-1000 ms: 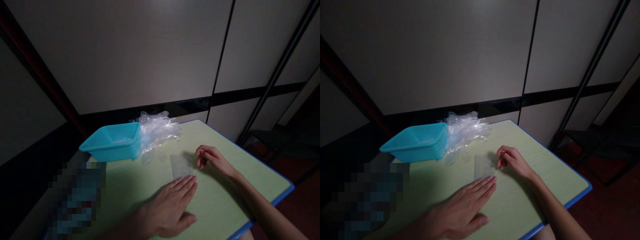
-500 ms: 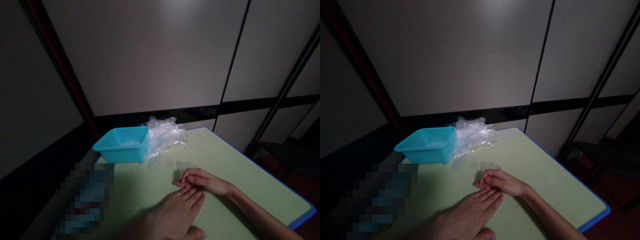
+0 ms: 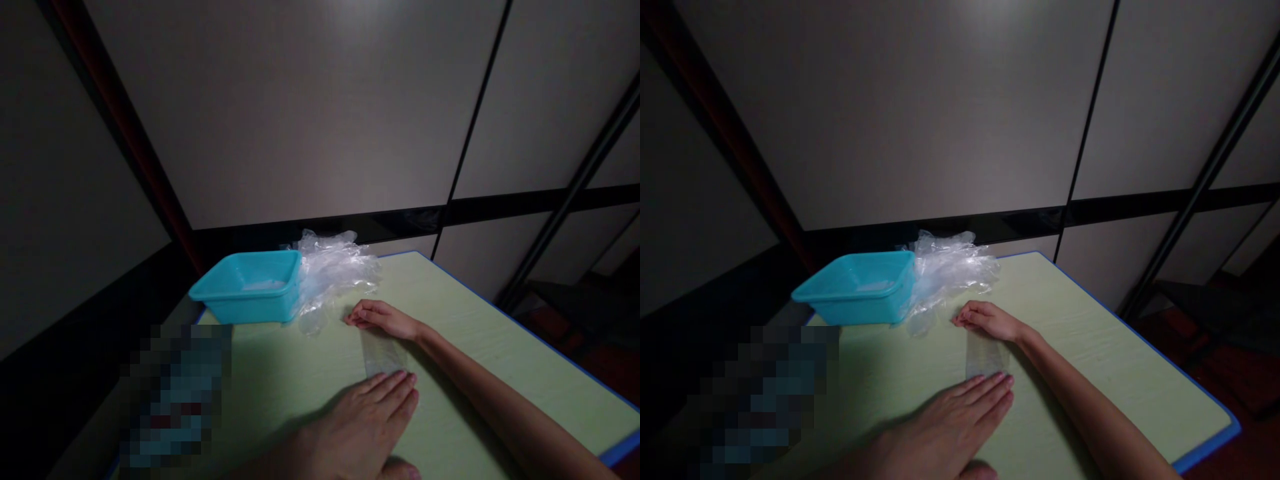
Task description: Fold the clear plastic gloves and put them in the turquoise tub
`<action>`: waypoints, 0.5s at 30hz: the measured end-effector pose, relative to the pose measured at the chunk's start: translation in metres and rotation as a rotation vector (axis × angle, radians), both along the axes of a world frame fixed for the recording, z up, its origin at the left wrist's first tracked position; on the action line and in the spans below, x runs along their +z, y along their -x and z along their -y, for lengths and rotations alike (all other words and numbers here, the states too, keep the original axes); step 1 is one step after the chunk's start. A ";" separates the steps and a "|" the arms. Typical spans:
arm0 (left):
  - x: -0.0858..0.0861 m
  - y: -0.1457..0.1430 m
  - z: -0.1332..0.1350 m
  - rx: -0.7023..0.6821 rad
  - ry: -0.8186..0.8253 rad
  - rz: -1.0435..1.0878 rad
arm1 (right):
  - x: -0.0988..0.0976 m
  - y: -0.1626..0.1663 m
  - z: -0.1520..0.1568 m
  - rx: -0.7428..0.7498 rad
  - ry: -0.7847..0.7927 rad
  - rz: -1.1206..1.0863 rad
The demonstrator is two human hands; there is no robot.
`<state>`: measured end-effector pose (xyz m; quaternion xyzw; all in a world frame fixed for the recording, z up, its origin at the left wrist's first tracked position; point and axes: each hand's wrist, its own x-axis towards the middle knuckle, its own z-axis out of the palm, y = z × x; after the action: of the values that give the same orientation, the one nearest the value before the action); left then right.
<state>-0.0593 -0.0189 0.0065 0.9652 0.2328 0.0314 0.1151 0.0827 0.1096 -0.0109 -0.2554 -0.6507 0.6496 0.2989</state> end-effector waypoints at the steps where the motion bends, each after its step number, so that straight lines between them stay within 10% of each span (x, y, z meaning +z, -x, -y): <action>1: 0.000 0.000 0.000 -0.003 0.001 -0.003 | -0.002 0.001 -0.002 -0.010 -0.007 -0.010; 10: 0.000 0.001 0.000 0.000 0.003 0.011 | 0.006 -0.009 0.006 -0.076 0.005 -0.203; 15: -0.004 0.001 0.000 0.011 0.006 -0.015 | 0.016 -0.017 0.024 0.482 0.300 -0.136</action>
<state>-0.0598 -0.0185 0.0020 0.9637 0.2390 0.0243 0.1162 0.1000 0.0853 0.0047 -0.0906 -0.5676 0.8066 0.1377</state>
